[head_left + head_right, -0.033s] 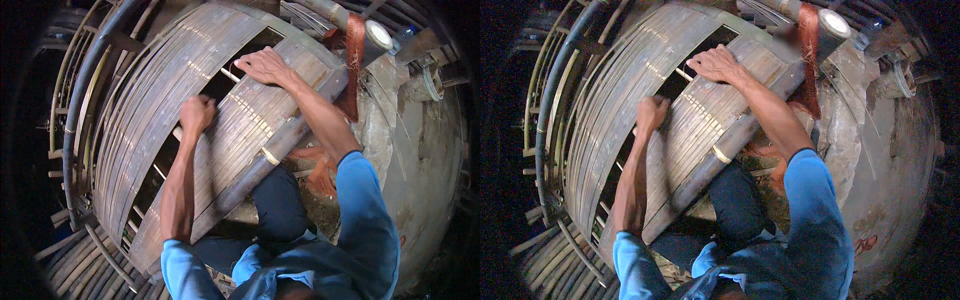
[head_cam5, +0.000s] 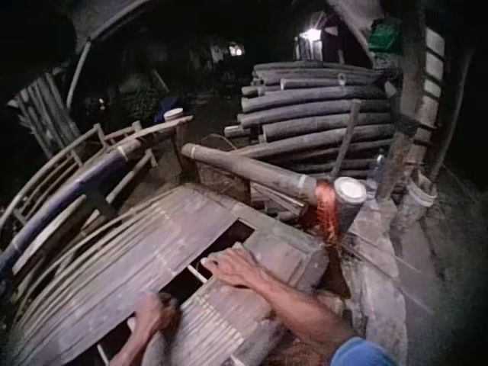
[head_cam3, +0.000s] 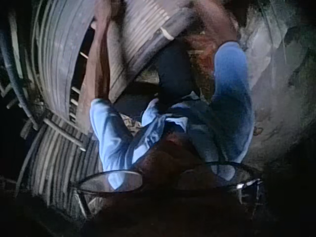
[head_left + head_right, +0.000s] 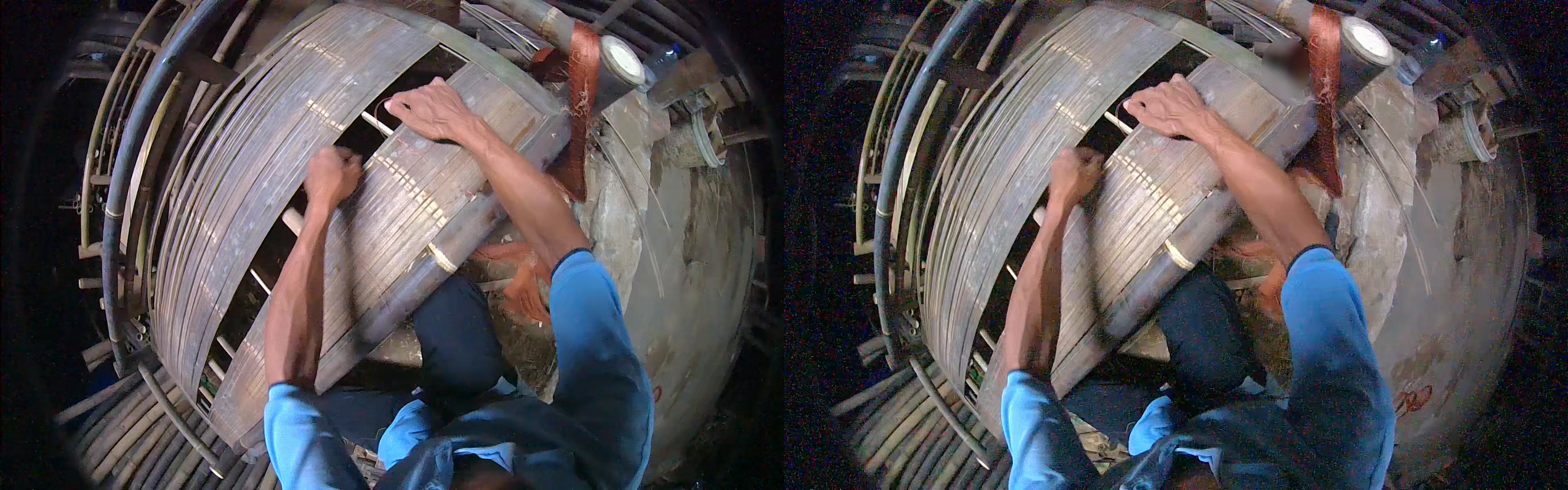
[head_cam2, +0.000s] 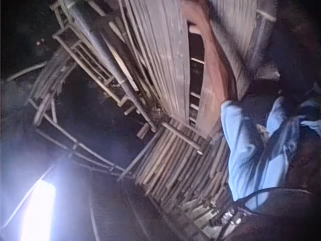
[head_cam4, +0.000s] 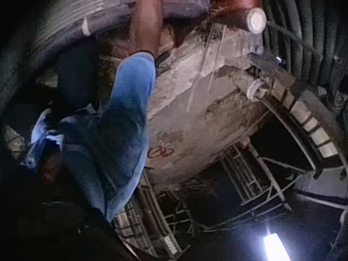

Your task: The person weaves together thin bamboo strips using a red thread and moves a larger flexible bamboo panel.

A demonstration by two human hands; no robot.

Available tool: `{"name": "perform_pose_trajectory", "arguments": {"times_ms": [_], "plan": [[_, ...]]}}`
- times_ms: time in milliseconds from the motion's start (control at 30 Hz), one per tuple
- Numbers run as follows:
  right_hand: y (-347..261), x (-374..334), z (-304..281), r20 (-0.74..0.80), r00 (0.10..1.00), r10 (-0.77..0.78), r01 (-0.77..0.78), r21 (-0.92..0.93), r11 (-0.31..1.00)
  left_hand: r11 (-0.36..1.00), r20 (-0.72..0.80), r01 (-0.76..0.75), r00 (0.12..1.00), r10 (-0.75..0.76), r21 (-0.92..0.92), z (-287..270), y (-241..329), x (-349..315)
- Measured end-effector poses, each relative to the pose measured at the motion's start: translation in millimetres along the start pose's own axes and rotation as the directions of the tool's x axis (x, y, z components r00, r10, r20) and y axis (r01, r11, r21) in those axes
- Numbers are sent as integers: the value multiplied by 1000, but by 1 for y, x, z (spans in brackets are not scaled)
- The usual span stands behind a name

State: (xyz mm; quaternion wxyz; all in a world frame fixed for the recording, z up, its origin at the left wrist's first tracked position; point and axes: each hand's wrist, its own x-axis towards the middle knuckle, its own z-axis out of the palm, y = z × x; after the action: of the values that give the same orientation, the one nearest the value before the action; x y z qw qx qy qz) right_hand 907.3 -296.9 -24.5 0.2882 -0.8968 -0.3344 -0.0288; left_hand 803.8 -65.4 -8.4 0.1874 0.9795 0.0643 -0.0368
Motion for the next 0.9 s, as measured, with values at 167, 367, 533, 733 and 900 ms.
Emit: {"name": "perform_pose_trajectory", "arguments": {"times_ms": [167, 367, 533, 733, 900], "plan": [[-21, -1, -8, 186, 982, -13, 29, -82, 996, 751, 216, 322, 946, -240, -576, 39, 42, 42], [-13, 5, -3, 184, 980, 75, -58, -94, 994, 454, 402, 437, 898, -176, -777, 39, 27, 46], [-16, -30, -8, -207, 977, -43, 58, 64, 996, 917, -241, -101, 971, 5, -387, 12, 71, -7], [-107, -107, -46, -293, 920, -260, 302, 110, 947, 880, -216, -370, 924, 315, -298, -41, 93, -130], [-139, -146, -64, -265, 903, -338, 420, 380, 824, 972, -14, -193, 981, 193, -131, -109, 104, -214]]}}
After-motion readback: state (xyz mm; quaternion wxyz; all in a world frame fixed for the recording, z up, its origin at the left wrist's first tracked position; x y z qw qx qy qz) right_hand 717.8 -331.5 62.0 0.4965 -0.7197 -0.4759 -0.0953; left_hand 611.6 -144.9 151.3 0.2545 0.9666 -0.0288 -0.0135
